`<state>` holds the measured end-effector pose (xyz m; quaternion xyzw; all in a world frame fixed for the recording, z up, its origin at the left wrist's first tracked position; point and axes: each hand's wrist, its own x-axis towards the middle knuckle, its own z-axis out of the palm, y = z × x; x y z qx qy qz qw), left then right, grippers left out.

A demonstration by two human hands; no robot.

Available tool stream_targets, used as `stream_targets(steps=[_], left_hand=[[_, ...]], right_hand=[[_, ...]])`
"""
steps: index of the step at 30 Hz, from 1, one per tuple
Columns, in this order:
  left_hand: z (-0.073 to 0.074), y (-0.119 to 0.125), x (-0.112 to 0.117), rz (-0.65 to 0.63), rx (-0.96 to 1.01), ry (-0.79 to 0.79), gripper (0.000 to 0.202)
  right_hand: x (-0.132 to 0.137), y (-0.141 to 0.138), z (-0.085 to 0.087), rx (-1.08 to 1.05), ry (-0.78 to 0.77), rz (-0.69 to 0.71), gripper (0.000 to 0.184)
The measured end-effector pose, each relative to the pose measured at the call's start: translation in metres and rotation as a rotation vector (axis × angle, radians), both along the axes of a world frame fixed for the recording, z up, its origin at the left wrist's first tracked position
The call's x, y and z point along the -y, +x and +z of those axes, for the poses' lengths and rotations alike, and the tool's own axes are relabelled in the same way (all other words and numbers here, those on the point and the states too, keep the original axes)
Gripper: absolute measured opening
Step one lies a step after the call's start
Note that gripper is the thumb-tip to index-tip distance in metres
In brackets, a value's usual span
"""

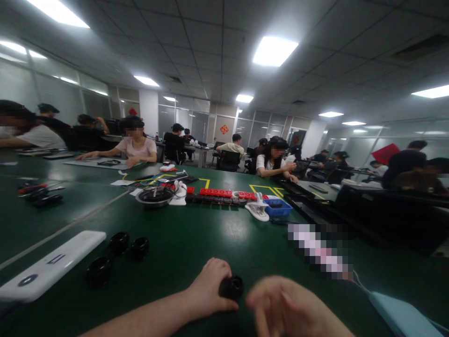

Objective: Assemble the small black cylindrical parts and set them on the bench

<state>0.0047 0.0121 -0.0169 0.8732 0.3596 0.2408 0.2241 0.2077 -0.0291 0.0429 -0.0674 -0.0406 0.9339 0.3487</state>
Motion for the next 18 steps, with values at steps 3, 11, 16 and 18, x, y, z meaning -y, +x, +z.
stream_targets(steps=[3,11,16,18], left_hand=[[-0.001,0.001,0.000,0.017,-0.005,-0.008,0.047],[-0.001,0.002,0.002,0.026,0.024,-0.059,0.041],[0.008,0.003,0.003,0.025,0.040,-0.081,0.038],[0.011,0.003,0.003,0.010,0.036,-0.088,0.038]], right_hand=[[-0.025,-0.013,-0.005,0.655,0.465,-0.465,0.013],[-0.010,-0.037,-0.047,1.494,1.370,-0.600,0.053],[-0.004,-0.032,-0.046,1.540,1.584,-0.588,0.043],[-0.003,-0.032,-0.042,1.515,1.653,-0.512,0.048]])
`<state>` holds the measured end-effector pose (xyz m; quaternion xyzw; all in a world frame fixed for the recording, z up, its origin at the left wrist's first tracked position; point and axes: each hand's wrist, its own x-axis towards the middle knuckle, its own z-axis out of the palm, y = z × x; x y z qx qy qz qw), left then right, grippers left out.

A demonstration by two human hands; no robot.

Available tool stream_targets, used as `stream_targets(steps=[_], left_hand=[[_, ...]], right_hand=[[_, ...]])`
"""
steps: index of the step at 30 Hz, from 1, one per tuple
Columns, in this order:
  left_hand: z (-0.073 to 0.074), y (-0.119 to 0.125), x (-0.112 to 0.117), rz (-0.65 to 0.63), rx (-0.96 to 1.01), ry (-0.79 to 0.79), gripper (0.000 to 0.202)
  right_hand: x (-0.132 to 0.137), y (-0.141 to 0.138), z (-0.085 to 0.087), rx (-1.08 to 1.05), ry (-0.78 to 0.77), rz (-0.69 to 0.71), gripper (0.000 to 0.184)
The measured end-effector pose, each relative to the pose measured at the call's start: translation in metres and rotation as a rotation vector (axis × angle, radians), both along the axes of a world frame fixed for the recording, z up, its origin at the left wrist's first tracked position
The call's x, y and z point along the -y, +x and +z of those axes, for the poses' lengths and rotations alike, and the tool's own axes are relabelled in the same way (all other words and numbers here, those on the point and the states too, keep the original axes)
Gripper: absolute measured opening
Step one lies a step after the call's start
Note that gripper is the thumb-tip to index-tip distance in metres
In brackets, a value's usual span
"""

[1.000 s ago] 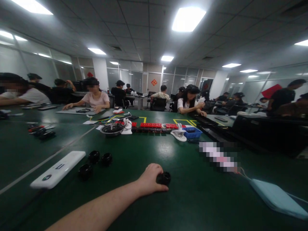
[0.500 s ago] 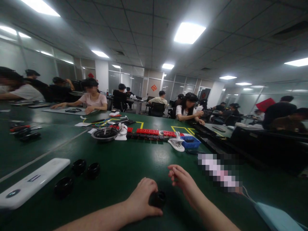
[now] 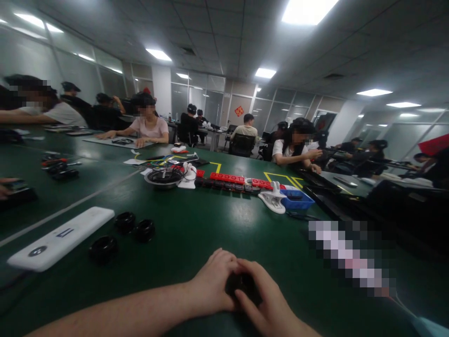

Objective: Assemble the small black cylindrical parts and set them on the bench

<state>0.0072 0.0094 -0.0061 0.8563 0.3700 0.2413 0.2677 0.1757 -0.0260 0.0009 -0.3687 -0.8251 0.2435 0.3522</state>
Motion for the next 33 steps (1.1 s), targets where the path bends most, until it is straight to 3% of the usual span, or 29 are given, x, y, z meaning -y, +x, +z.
stream_targets(steps=[4,10,16,22,27,33], left_hand=[[0.000,-0.001,-0.001,0.026,-0.031,-0.034,0.042],[-0.004,-0.001,-0.001,-0.007,-0.019,0.021,0.038],[-0.004,-0.002,-0.002,-0.008,-0.030,0.020,0.041],[-0.005,-0.002,-0.002,-0.014,-0.030,0.014,0.038],[-0.006,-0.001,-0.002,-0.014,-0.034,0.043,0.035],[-0.001,-0.002,-0.001,-0.011,-0.044,0.035,0.036]], right_hand=[[0.002,-0.003,0.008,0.039,-0.035,0.000,0.060],[0.001,0.001,0.010,0.061,-0.051,-0.075,0.040],[0.003,0.004,0.010,0.071,-0.001,-0.004,0.057],[0.002,0.004,0.010,0.089,-0.020,-0.126,0.051],[0.004,0.003,0.011,0.075,-0.006,-0.066,0.043],[0.007,0.002,0.016,0.053,-0.012,0.014,0.057]])
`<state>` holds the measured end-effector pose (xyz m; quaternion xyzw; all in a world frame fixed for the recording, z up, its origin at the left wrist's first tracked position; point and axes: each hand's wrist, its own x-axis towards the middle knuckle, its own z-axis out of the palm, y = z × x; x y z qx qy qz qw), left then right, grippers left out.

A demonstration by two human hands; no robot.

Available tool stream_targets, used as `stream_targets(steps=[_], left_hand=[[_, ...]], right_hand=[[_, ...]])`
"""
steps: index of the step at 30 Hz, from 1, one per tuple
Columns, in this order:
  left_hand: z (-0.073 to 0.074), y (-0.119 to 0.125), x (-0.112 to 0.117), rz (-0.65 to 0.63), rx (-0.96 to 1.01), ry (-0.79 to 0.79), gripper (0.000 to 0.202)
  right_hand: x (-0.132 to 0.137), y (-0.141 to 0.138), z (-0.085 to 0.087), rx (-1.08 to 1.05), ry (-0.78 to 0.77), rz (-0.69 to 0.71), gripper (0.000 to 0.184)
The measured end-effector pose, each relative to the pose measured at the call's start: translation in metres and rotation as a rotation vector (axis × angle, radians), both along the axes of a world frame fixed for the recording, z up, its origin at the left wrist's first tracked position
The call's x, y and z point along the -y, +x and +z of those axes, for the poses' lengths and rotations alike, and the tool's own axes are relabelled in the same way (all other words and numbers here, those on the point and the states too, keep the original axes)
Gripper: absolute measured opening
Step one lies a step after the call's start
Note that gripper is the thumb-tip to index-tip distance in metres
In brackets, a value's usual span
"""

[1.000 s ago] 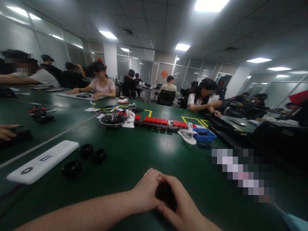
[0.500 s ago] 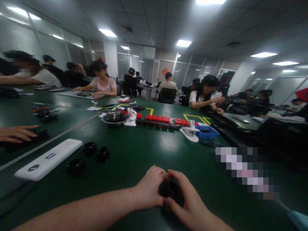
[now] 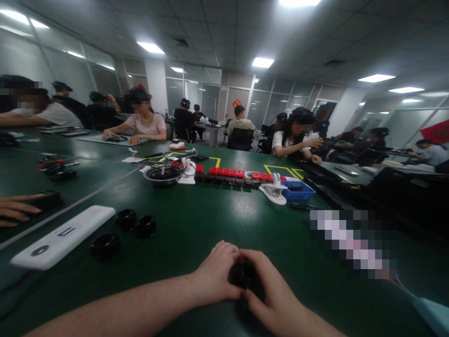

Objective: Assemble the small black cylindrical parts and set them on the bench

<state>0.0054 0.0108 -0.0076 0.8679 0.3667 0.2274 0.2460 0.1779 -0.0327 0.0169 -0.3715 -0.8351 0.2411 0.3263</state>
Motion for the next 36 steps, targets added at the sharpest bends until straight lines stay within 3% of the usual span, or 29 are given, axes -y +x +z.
stream_targets(steps=[7,11,16,23,31,36], left_hand=[[-0.004,0.000,-0.001,-0.014,0.015,-0.007,0.034],[0.000,0.000,0.001,-0.007,0.011,-0.016,0.034],[0.003,0.000,0.001,0.006,-0.022,-0.029,0.034],[-0.001,0.000,0.000,0.001,0.025,-0.020,0.035],[0.003,-0.001,0.001,0.002,-0.030,-0.006,0.037],[0.002,-0.001,0.000,-0.012,-0.042,0.000,0.041]], right_hand=[[-0.005,0.000,-0.005,0.054,-0.058,-0.151,0.049],[-0.004,0.000,-0.005,0.032,-0.054,-0.088,0.042],[-0.002,0.000,0.000,0.014,-0.038,0.000,0.054],[-0.007,0.000,-0.004,0.048,-0.069,-0.118,0.047],[-0.001,-0.002,0.005,0.022,-0.064,0.011,0.052],[-0.002,-0.002,0.004,0.018,-0.045,-0.048,0.049]])
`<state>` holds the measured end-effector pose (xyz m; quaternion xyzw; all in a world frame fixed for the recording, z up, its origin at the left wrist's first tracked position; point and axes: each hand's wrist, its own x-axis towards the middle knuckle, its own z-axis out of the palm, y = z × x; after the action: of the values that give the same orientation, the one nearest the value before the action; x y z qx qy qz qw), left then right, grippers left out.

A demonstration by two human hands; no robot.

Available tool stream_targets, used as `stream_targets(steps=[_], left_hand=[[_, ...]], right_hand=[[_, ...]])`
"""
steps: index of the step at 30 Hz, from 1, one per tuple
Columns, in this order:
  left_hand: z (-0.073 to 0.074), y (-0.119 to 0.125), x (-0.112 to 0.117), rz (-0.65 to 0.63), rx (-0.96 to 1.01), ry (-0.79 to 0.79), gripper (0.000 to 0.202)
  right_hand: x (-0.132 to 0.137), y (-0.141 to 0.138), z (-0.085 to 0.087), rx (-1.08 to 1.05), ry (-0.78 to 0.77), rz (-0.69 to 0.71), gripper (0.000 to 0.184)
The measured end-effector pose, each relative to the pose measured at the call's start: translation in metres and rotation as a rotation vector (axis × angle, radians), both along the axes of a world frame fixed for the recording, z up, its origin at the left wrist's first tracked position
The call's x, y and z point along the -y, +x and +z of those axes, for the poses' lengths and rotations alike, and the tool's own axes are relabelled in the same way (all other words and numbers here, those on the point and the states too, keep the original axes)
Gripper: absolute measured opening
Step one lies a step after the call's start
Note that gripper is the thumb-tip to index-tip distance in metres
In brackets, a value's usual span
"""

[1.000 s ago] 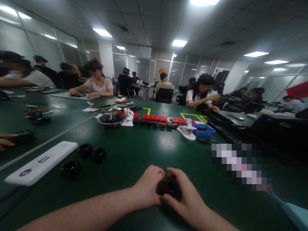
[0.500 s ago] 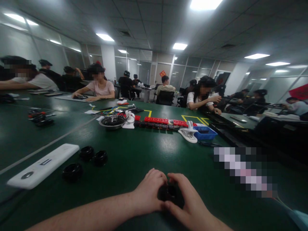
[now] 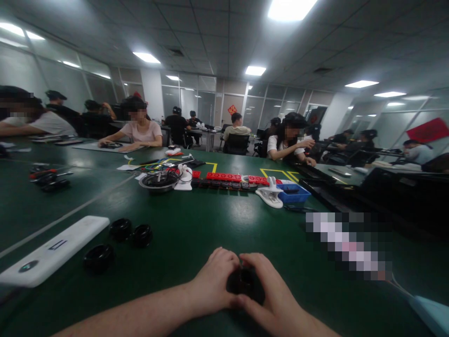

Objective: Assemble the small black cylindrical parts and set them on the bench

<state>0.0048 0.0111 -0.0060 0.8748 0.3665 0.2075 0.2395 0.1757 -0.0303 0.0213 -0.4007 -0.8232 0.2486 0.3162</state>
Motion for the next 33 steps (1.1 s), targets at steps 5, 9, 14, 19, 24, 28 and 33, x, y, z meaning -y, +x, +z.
stream_targets(steps=[5,9,14,19,24,28,33], left_hand=[[-0.002,0.001,0.000,0.007,-0.022,-0.051,0.042],[0.002,0.001,0.003,0.017,-0.029,-0.080,0.040],[0.010,0.002,0.005,0.045,-0.075,-0.050,0.030],[0.007,0.001,0.003,0.017,-0.109,-0.015,0.033],[0.008,0.002,0.003,0.015,-0.156,0.008,0.032],[0.011,0.001,0.005,0.004,-0.115,-0.005,0.032],[0.011,0.000,0.003,0.003,-0.130,-0.007,0.036]], right_hand=[[-0.002,0.004,-0.007,0.062,-0.043,-0.049,0.047],[-0.001,0.004,-0.006,0.044,-0.025,-0.013,0.044],[0.000,0.004,-0.002,0.045,-0.003,0.045,0.051],[-0.003,0.007,-0.004,0.005,-0.022,-0.033,0.054],[-0.006,0.006,-0.008,0.087,-0.127,-0.106,0.055],[-0.003,0.005,-0.007,0.078,-0.017,-0.031,0.052],[0.000,0.006,-0.005,0.087,0.059,0.005,0.059]])
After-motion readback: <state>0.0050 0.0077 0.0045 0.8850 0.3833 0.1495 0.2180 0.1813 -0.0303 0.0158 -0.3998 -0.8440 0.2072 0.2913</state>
